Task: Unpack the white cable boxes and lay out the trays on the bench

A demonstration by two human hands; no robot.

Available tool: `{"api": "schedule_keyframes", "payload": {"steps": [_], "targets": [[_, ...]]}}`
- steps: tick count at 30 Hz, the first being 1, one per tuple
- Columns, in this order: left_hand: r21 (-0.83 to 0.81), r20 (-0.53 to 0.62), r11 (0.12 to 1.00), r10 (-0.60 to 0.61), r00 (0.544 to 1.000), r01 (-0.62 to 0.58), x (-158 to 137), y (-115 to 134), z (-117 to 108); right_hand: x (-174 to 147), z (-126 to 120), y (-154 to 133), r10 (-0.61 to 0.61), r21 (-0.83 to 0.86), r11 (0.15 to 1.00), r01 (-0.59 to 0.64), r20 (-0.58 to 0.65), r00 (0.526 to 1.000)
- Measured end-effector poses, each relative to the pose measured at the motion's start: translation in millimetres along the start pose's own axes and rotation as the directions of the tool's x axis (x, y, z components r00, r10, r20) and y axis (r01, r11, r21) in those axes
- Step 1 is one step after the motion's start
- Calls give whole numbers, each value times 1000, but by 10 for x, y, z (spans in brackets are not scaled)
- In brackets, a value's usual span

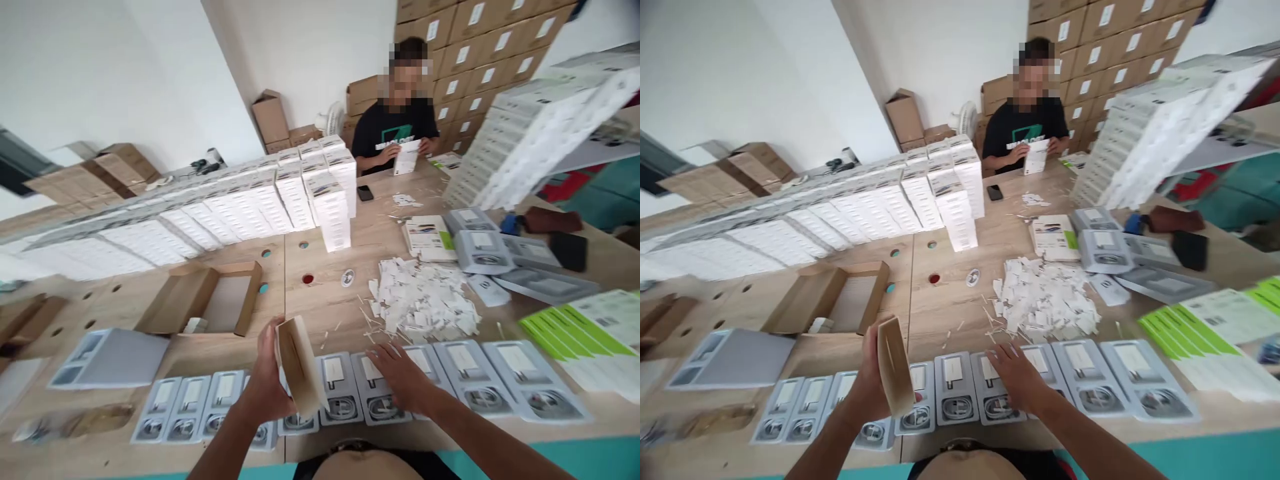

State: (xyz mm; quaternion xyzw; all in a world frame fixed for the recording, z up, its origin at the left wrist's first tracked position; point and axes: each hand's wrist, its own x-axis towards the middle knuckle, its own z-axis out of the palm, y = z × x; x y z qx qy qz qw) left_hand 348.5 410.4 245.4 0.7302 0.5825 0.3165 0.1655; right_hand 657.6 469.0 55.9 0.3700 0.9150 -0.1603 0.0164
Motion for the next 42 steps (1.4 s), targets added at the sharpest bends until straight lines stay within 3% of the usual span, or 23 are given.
{"api": "schedule_keyframes", "payload": {"steps": [4,7,11,13,17,23,27,29,32,33,35,37,39,40,42], "targets": [[-4,-15,1000,-7,1000,7,-19,-6,-75,-53,-242,34,21,86,996,-19,-25,999],[97,-26,994,-38,999,41,-24,-102,-63,-177,-608,104,157,273,954,-123,-109,982],[337,38,940,-71,997,54,-3,-224,158,-188,-1015,94,431,659,710,-247,-130,893],[385,59,921,-89,994,60,30,-203,315,-73,-1121,-12,527,745,619,-249,-160,834],[428,58,902,-90,994,56,115,-28,548,255,-1204,-308,602,663,691,-288,-308,737],[510,33,856,-126,992,91,183,151,678,510,-1221,-595,617,500,776,-384,-481,623],[539,-17,833,-139,990,126,208,123,726,577,-1216,-718,592,477,799,-366,-516,619],[548,-47,824,-137,989,140,243,91,720,584,-1209,-787,524,491,829,-267,-515,679],[548,-94,823,-120,988,152,323,54,684,565,-1161,-892,357,553,833,-25,-501,788],[544,-111,824,-114,987,157,352,51,675,559,-1137,-929,348,592,806,23,-504,790],[536,-165,823,-115,980,187,405,66,676,559,-1095,-1009,449,728,684,44,-468,761],[520,-237,821,-129,963,238,449,113,701,579,-1090,-1088,552,900,432,54,-312,774],[475,-284,837,-145,948,271,485,179,718,606,-1143,-1130,548,982,145,121,-181,817],[431,-295,858,-160,942,281,502,211,709,613,-1193,-1125,534,985,47,167,-166,829],[271,-267,917,-220,938,292,540,257,634,597,-1335,-1052,529,966,-15,258,-211,822]]}}
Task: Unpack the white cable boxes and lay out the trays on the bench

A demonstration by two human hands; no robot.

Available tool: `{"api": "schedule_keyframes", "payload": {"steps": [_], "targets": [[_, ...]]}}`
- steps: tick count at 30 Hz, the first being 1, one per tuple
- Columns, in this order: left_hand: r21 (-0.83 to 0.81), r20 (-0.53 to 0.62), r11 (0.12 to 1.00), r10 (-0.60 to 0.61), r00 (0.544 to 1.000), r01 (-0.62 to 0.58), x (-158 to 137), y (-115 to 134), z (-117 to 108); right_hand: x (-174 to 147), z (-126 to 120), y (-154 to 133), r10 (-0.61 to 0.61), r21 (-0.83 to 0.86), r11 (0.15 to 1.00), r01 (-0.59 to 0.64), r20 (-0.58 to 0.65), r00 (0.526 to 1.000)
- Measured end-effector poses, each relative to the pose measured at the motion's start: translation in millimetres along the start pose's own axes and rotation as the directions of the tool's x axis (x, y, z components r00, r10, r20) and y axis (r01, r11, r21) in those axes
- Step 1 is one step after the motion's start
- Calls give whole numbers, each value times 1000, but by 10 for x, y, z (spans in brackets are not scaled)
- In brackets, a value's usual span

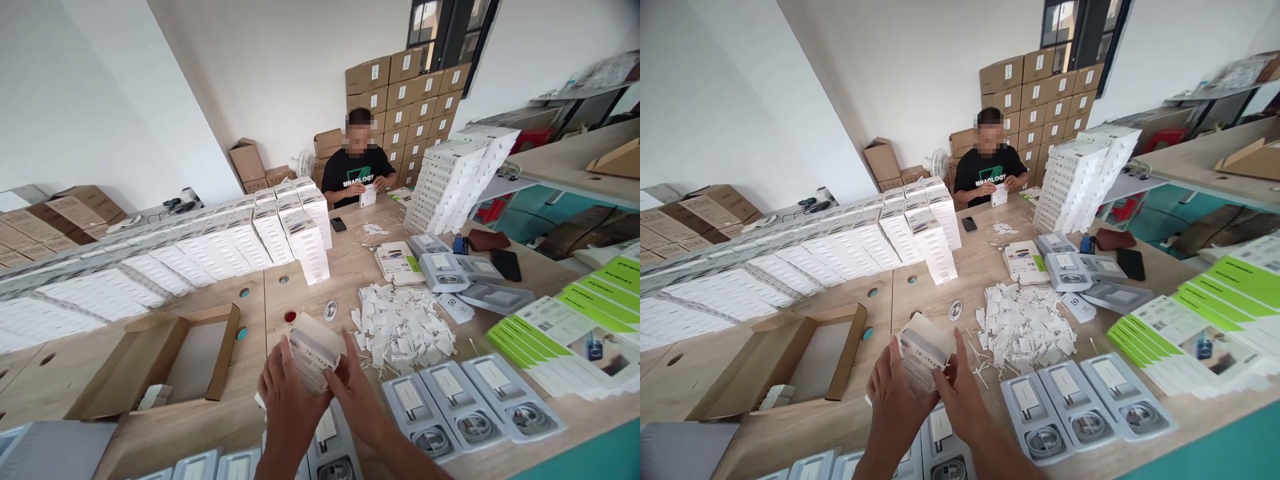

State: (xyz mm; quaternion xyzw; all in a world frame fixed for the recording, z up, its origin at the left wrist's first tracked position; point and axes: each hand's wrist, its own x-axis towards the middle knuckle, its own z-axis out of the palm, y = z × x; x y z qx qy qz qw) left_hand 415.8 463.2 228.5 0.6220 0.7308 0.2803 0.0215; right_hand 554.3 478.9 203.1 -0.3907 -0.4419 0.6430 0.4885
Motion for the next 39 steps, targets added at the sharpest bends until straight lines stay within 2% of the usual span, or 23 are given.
{"api": "schedule_keyframes", "payload": {"steps": [2,3,5,7,9,11,15,18,22,25,27,30,32,35,37,39], "targets": [[-259,123,961,-63,990,93,81,-15,-134,58,-119,-195,-53,0,999,53,37,998],[-394,212,906,-73,975,154,128,-35,-212,82,-187,-303,-62,-4,998,63,77,995],[-600,388,750,-34,921,280,215,-71,-355,111,-306,-513,-58,18,998,56,148,987],[-722,476,590,44,879,361,268,-72,-449,116,-371,-669,-24,53,998,15,171,985],[-803,482,443,87,872,399,279,-30,-480,104,-380,-739,11,64,998,-21,147,989],[-848,457,340,78,886,407,265,25,-469,79,-354,-732,21,49,998,-26,100,995],[-871,448,266,86,890,413,253,39,-464,7,-261,-652,10,-30,999,-11,-18,1000],[-874,474,199,141,869,444,293,-31,-560,-34,-203,-676,-12,-120,993,7,-40,999],[-844,534,230,261,805,485,355,-69,-805,-18,-164,-836,-24,-129,992,15,-66,998],[-837,546,258,336,768,482,378,-31,-969,25,-134,-952,10,-161,987,-8,10,1000],[-845,534,251,345,772,473,382,-9,-1026,47,-111,-987,-63,-221,973,72,47,997],[-856,515,235,340,787,459,374,-11,-1034,67,-101,-984,-234,-328,913,244,69,970],[-859,511,236,331,793,455,360,-30,-1020,74,-115,-975,-244,-337,902,270,117,963],[-851,521,261,328,788,455,331,-54,-1021,74,-138,-984,-109,-218,963,156,211,971],[-841,537,293,345,770,455,315,-54,-1041,66,-128,-1008,39,-80,997,-21,225,973],[-835,543,324,363,757,444,308,-46,-1066,57,-95,-1042,170,30,983,-182,234,957]]}}
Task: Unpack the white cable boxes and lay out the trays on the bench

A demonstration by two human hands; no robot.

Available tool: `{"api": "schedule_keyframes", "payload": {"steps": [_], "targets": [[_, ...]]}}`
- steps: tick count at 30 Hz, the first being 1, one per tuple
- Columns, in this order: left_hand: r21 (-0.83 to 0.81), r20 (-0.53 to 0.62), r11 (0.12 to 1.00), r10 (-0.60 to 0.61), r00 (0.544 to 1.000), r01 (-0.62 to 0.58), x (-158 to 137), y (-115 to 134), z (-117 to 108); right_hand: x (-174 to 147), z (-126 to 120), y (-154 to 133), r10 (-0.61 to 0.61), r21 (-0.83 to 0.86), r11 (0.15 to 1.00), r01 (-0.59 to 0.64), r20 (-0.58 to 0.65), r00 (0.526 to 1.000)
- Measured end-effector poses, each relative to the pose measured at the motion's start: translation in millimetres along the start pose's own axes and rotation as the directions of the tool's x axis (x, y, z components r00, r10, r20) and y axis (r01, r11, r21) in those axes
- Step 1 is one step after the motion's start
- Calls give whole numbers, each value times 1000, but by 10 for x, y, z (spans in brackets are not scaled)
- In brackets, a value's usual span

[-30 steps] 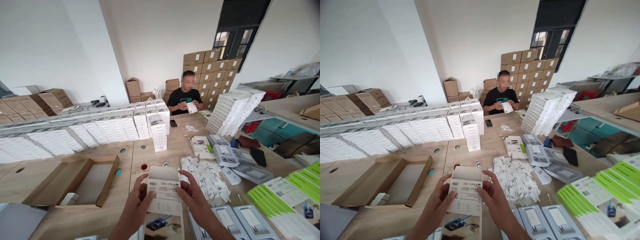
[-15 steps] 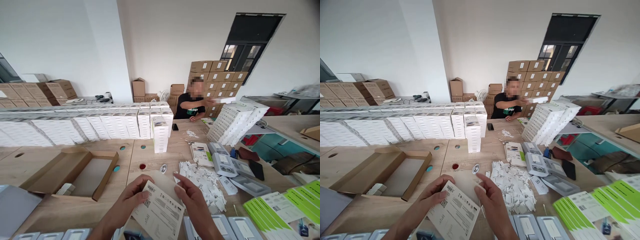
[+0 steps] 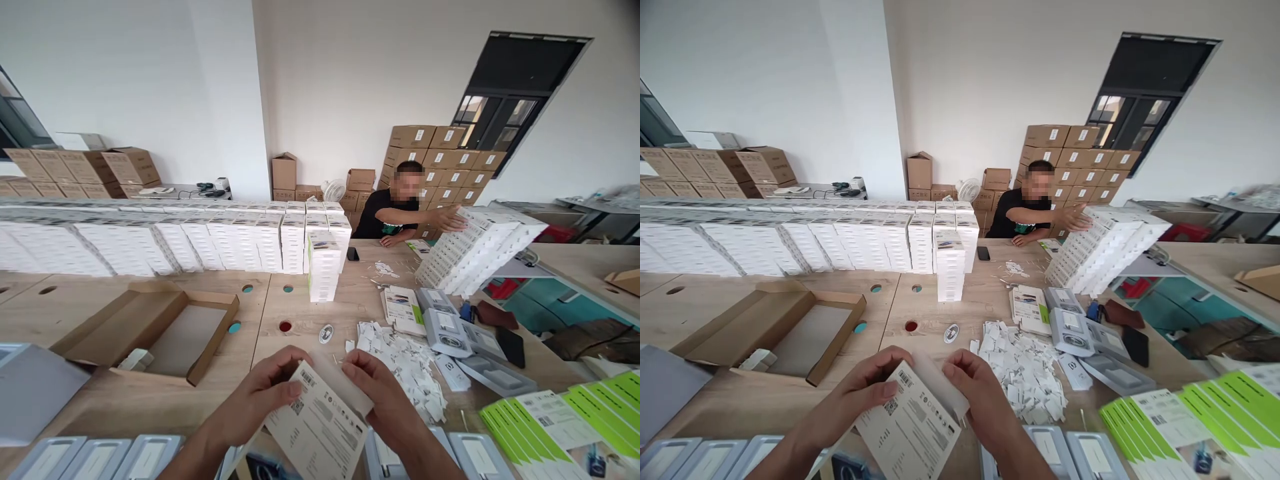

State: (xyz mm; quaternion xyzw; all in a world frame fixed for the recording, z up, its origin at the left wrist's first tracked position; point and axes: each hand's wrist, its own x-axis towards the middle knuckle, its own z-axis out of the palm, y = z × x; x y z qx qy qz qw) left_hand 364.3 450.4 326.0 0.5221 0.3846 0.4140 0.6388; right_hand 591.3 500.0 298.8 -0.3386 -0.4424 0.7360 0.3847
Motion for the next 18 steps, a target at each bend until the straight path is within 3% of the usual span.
{"api": "schedule_keyframes", "payload": {"steps": [2,5,9,13,18], "targets": [[28,-4,999,20,1000,-19,-9,14,9,-2,43,-34,61,9,998,-62,33,998],[26,-7,999,42,999,-42,-17,3,15,1,77,-70,61,-169,985,-48,74,995],[-34,15,999,17,1000,-16,-24,-52,13,-5,68,-81,-70,-342,936,85,54,996],[-12,-21,1000,19,1000,-19,-14,-64,8,-45,85,-90,-223,-536,818,209,40,974],[-7,11,1000,4,1000,-4,7,-27,-6,-131,118,-142,-225,-521,814,259,128,966]]}}
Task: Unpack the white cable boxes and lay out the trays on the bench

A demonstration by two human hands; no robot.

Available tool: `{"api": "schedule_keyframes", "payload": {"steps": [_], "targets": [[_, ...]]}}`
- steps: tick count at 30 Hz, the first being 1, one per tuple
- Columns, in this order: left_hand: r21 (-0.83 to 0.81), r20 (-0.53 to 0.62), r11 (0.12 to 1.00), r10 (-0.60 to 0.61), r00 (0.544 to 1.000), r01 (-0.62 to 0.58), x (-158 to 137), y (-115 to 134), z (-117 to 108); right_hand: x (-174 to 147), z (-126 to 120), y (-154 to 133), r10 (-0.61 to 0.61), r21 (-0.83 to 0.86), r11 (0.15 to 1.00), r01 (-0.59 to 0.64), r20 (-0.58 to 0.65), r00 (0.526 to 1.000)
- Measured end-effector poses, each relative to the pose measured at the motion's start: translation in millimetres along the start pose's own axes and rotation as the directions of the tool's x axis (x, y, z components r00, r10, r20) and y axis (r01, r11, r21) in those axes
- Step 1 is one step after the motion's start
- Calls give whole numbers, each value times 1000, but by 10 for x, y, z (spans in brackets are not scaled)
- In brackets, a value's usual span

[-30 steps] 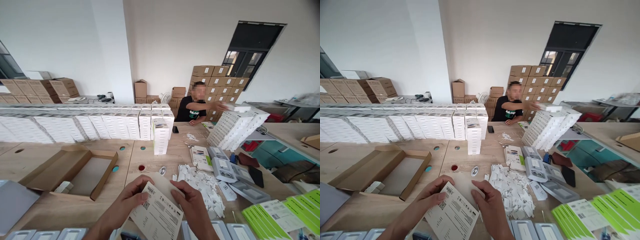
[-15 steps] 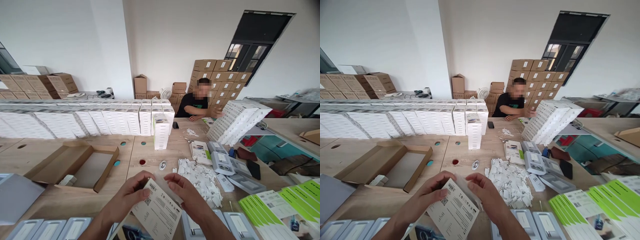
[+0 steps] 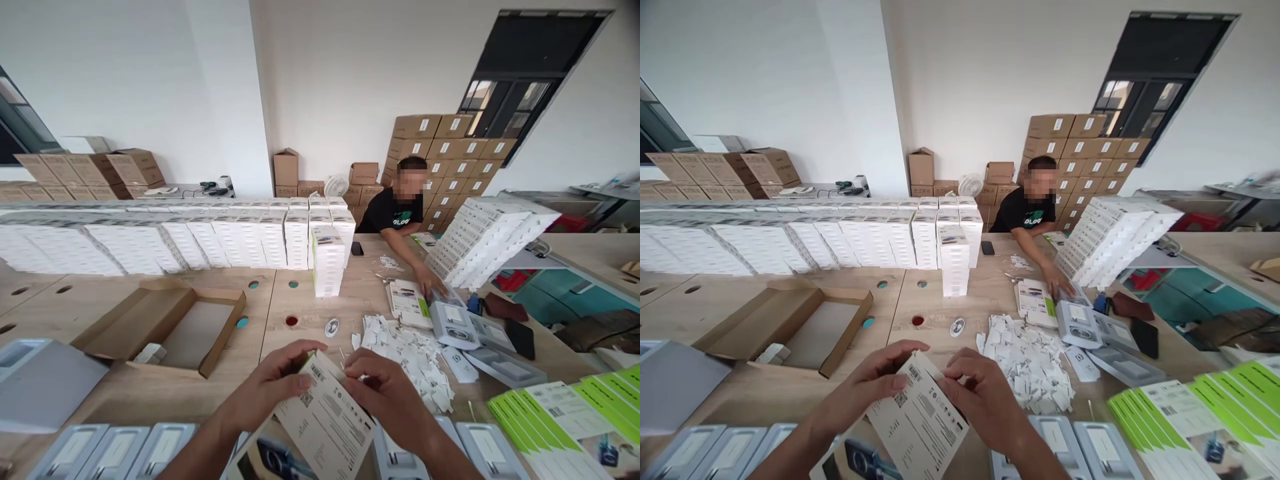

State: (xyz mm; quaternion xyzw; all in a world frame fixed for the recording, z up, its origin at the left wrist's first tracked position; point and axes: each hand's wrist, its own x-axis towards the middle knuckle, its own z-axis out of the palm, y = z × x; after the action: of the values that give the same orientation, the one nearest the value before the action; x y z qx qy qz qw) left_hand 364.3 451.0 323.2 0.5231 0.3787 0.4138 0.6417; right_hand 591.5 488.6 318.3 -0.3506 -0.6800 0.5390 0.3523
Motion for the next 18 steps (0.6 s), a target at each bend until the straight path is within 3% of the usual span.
{"api": "schedule_keyframes", "payload": {"steps": [3,7,10,18], "targets": [[-57,10,998,6,1000,-6,9,-22,-6,-14,-9,-45,38,45,998,-40,40,998],[-64,9,998,22,1000,-22,23,-67,17,29,-25,-51,99,-14,995,-100,-35,994],[-42,4,998,47,999,-47,44,-48,39,72,-64,-47,124,-2,992,-124,-23,992],[-21,59,1000,-3,998,4,77,42,0,143,-127,-147,76,-53,996,-73,53,996]]}}
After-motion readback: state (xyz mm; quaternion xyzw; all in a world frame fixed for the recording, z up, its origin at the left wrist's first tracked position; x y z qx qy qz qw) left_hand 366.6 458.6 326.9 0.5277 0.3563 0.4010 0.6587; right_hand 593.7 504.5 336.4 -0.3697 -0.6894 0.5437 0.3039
